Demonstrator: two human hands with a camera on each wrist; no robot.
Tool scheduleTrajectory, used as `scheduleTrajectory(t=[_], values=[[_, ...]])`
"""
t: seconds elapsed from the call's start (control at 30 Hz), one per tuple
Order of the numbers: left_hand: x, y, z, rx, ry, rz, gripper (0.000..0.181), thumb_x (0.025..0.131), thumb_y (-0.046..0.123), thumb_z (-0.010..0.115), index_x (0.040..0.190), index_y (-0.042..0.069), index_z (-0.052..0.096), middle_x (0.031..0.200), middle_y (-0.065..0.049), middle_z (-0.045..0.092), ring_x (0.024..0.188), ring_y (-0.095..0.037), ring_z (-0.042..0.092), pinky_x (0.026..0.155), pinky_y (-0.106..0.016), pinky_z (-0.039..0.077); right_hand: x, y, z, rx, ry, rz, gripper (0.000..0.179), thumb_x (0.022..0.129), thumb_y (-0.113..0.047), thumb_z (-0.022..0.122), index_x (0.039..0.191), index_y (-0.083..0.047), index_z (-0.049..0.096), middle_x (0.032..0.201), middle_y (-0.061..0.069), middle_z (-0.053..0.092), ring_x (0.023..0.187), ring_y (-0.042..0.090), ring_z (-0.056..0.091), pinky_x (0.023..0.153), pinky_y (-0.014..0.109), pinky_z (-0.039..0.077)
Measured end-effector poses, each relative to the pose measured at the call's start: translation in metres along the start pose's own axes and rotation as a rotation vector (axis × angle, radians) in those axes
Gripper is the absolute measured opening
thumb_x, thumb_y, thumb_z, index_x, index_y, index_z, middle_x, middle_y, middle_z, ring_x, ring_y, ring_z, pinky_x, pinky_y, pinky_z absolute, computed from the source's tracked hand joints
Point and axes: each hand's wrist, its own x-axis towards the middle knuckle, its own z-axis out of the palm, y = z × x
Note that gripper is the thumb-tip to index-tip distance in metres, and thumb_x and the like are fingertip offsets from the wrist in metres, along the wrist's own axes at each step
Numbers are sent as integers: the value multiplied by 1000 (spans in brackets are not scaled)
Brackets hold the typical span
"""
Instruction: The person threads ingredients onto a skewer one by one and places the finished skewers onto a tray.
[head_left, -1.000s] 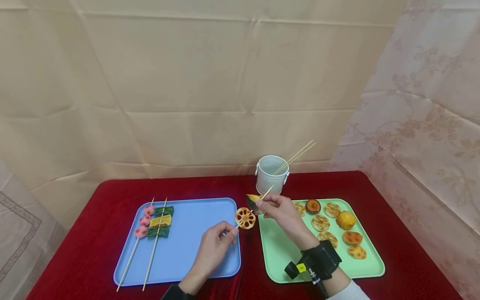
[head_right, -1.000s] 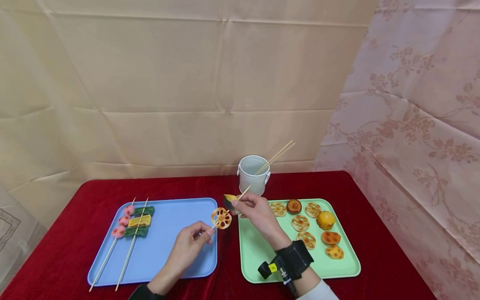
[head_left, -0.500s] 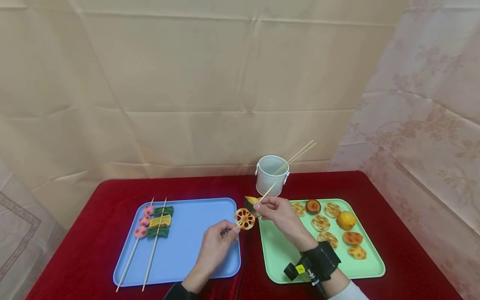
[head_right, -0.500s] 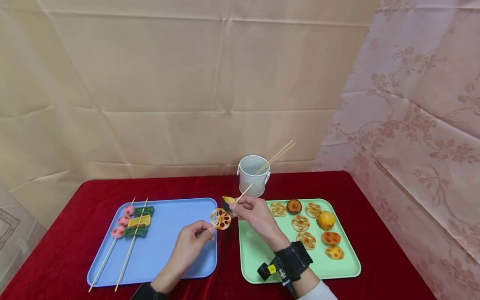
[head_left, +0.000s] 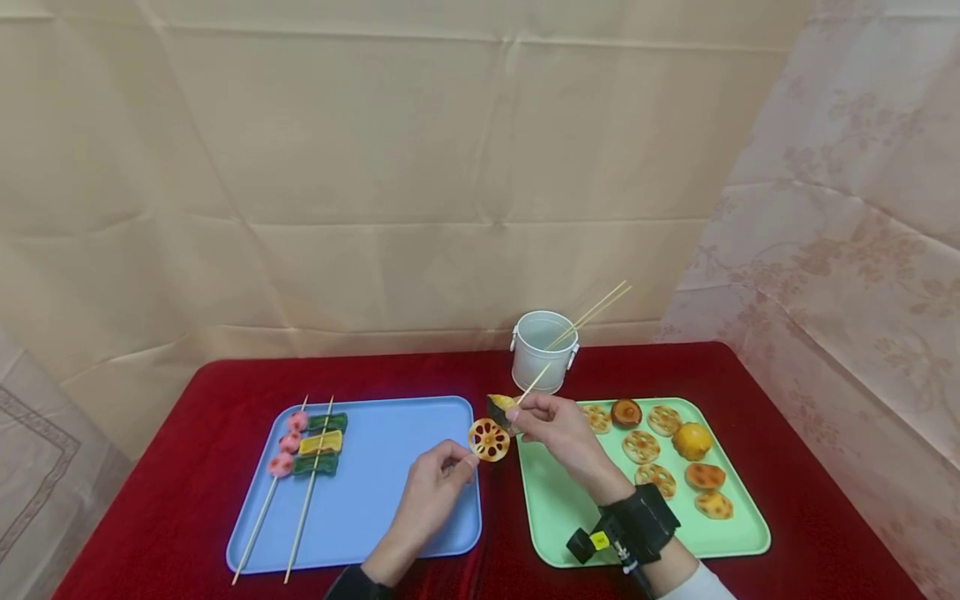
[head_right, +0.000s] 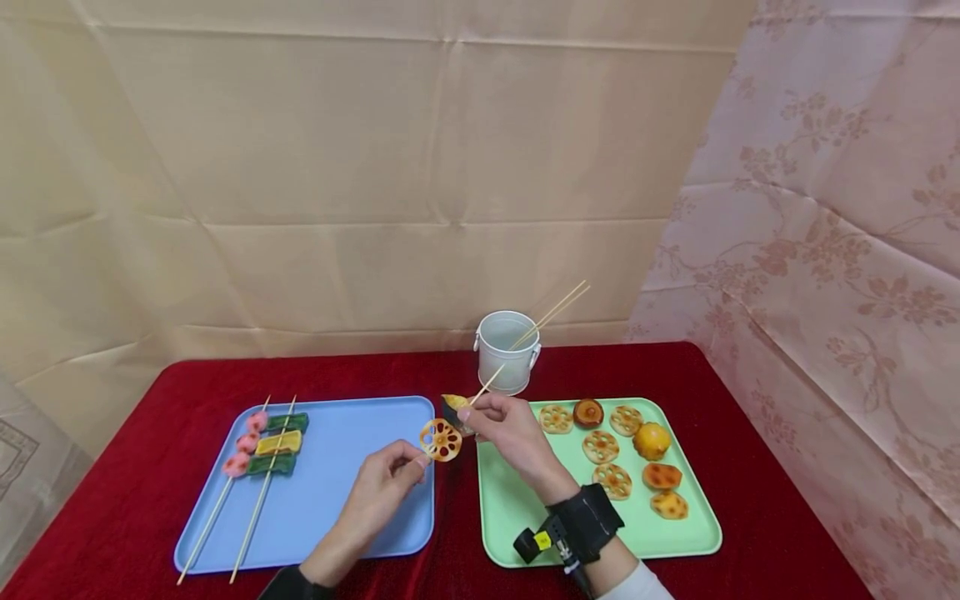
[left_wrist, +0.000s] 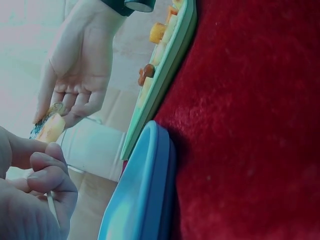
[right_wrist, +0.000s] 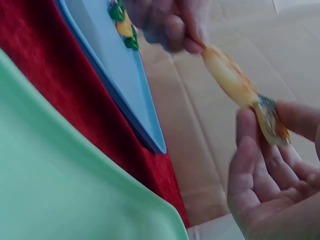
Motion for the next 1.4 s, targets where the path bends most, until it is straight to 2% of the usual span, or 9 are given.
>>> scheduleTrajectory(t=[0.17, 0.33, 0.63, 0.8, 1.03, 1.23, 1.4], values=[[0, 1, 3, -28, 4, 4, 17, 96, 14, 69, 91, -2, 70, 71, 0, 63, 63, -5, 52, 60, -22, 40, 0, 0, -1, -1, -17, -6, 32, 98, -29, 74, 113, 0, 72, 100, 9, 76, 92, 23, 68, 83, 35, 57], [-1, 2, 1, -18, 5, 5, 16, 97, 15, 69, 92, -1, 70, 73, -2, 65, 64, -5, 53, 62, -23, 40, 1, -4, -8, -41, 11, -13, 39, 99, -33, 72, 121, -1, 72, 107, 9, 75, 95, 22, 68, 83, 34, 57], [-1, -2, -5, -4, 13, -11, 14, 98, 15, 68, 93, 1, 70, 76, -2, 65, 67, -8, 53, 65, -24, 42, 0, -9, -40, -150, 37, -46, 44, 102, -40, 65, 125, -2, 68, 111, 12, 75, 103, 31, 70, 93, 50, 55], [-1, -2, -8, -3, 13, -29, 14, 97, 14, 68, 94, 0, 70, 77, -3, 66, 70, -11, 55, 67, -25, 44, 0, -9, -61, -261, 41, -54, 45, 102, -40, 65, 127, -3, 68, 112, 15, 73, 107, 38, 67, 92, 46, 55], [1, -3, -13, 7, 37, -33, 13, 97, 12, 67, 92, 0, 69, 74, -2, 64, 67, -11, 54, 65, -25, 43, 3, -2, -88, -438, 66, -81, 39, 102, -37, 65, 125, -6, 70, 116, 14, 73, 107, 34, 67, 92, 47, 55], [1, -3, -17, 2, 37, -44, 13, 98, 11, 67, 92, -1, 69, 75, -4, 65, 68, -12, 53, 64, -25, 42, 5, 4, -100, -607, 86, -115, 37, 101, -36, 67, 122, -6, 72, 115, 11, 73, 104, 30, 68, 89, 47, 57], [2, -4, -18, -3, 43, -51, 13, 98, 11, 68, 93, -1, 69, 76, -5, 65, 67, -13, 53, 63, -25, 43, 7, 8, -107, -676, 58, -100, 33, 99, -25, 70, 121, 0, 72, 111, 13, 74, 98, 29, 68, 82, 42, 59]])
